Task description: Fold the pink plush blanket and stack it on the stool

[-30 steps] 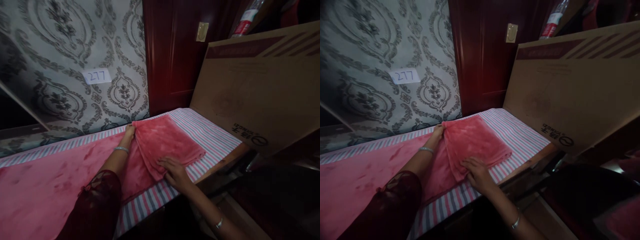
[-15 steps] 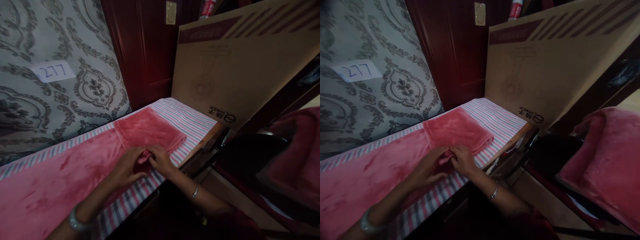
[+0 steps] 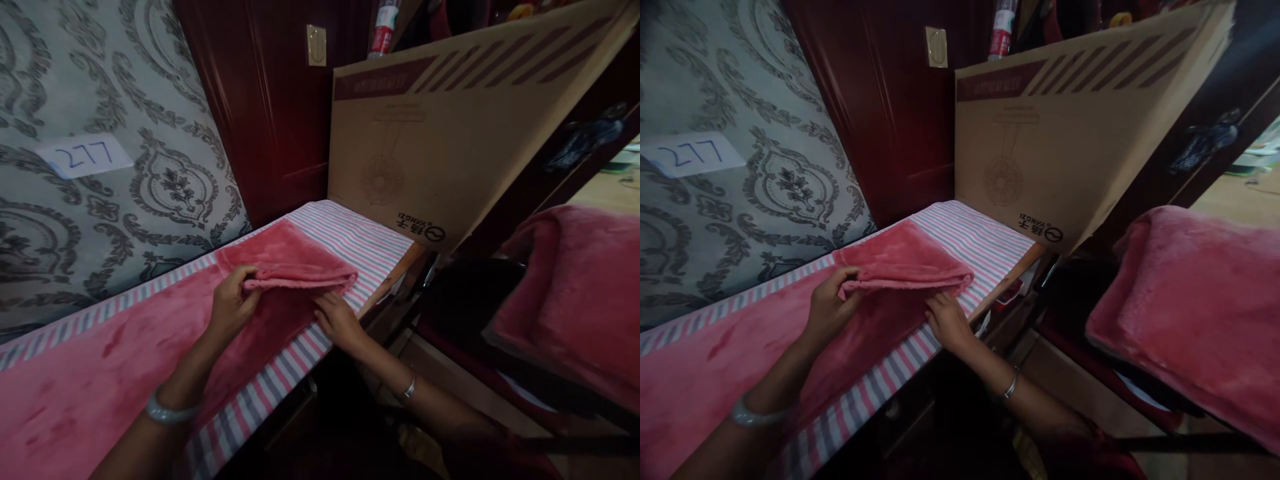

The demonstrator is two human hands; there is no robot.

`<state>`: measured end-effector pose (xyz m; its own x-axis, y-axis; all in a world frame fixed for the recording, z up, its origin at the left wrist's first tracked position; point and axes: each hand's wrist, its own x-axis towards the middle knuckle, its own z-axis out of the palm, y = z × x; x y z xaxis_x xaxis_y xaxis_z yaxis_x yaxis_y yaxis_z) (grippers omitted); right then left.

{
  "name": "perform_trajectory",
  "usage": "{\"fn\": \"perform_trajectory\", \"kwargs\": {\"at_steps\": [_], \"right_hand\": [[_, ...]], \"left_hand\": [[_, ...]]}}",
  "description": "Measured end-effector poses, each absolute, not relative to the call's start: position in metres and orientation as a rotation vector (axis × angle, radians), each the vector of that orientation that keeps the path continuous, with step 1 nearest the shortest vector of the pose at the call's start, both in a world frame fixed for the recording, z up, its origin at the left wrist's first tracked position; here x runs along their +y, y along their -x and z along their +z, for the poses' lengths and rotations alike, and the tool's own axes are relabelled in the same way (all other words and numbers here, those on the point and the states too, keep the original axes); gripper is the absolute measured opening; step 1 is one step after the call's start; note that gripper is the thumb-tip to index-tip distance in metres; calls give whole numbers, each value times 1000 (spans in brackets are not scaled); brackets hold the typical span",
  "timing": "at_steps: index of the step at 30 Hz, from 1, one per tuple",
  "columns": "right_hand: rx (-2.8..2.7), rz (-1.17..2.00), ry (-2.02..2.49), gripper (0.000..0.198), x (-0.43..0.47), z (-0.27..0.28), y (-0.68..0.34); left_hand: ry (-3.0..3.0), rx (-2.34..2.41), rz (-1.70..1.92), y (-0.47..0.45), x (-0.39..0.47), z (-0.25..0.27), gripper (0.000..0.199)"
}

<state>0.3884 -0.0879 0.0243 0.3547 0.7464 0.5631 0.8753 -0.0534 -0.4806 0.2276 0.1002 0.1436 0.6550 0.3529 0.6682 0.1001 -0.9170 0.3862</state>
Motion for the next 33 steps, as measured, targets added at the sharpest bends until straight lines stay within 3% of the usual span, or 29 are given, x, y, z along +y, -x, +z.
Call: {"fn": "perform_trajectory", "kwargs": {"at_steps": [5,11,17,25,33], "right_hand": [[-1362,-302,2208,27,-83,30,-431],[-1309,-252,2367,27,-101,14,-450],[-1312,-319,2270,29,-102,-7,-450],[-1344,-382,2223,31,-102,-21,-451],[-1341,-404,2177,34,-103,-26,-451]], "left_hand": [[-2637,93,1093,-219,93,129,20],[-2802,-133,455,-212,71,72,7],[-2601,-164,217,-213,81,98,23],[-2739,494,599,-309,208,123,27],[-2774,722,286,-415,243,111,54]]}}
